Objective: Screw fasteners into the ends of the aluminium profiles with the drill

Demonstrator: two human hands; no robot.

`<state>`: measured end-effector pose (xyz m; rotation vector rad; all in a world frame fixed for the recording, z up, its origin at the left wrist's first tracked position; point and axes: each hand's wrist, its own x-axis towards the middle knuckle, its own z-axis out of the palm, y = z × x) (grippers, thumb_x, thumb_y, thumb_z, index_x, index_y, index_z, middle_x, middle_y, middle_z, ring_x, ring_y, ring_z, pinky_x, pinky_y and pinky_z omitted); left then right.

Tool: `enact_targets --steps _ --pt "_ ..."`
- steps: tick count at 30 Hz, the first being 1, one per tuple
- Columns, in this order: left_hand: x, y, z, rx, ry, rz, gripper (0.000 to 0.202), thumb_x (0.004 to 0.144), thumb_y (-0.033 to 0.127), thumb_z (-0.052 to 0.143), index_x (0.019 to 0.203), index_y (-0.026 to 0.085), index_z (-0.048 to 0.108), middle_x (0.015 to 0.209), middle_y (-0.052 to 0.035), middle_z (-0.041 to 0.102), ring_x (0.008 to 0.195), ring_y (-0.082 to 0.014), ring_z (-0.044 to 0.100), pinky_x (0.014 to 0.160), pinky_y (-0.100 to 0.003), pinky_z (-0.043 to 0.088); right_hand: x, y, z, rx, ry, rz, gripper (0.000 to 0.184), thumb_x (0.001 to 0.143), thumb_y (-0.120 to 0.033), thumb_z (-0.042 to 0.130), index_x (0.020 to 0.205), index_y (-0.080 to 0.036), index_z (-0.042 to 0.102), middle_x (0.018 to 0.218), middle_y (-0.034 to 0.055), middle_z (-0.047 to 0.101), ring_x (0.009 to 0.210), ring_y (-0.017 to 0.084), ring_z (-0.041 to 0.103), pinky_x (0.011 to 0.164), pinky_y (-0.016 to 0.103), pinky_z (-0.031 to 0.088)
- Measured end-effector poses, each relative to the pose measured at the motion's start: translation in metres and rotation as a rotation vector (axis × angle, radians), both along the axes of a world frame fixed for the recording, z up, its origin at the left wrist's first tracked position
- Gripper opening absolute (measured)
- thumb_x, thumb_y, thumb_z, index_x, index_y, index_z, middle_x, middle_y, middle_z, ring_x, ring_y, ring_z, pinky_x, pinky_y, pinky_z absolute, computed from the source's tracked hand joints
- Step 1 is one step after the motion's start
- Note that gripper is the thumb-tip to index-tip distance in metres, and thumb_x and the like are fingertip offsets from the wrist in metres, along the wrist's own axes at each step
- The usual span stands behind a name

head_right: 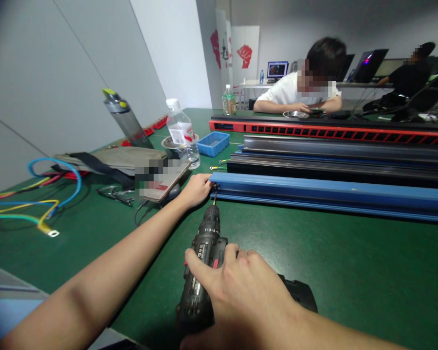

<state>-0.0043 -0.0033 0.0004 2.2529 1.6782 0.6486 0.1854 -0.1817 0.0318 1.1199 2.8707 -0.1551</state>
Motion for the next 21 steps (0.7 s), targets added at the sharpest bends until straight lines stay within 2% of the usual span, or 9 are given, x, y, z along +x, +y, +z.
enact_targets --steps 9,21 --pt "-0.0015 0.0022 -0.0015 0.011 0.005 -0.014 0.037 0.091 0.022 0.038 0.067 0.014 0.065 0.067 -0.0079 0.066 0.065 -0.0179 0.055 0.061 -0.026 0.033 -0.0016 0.0013 -0.0014 0.010 0.061 0.009 0.114 0.062 -0.089 0.053 0.153 -0.029 0.023 0.088 0.0161 0.063 0.071 0.035 0.065 0.056 0.046 0.052" --pt "-0.0032 0.0047 -0.0043 0.022 0.021 -0.021 0.037 0.092 0.025 0.037 0.069 0.016 0.065 0.071 -0.0086 0.067 0.067 -0.0191 0.057 0.063 -0.026 0.034 -0.0007 0.0006 -0.0043 -0.007 0.086 0.009 0.116 0.061 -0.089 0.055 0.155 -0.028 0.023 0.088 0.0156 0.063 0.073 0.035 0.064 0.058 0.047 0.052"
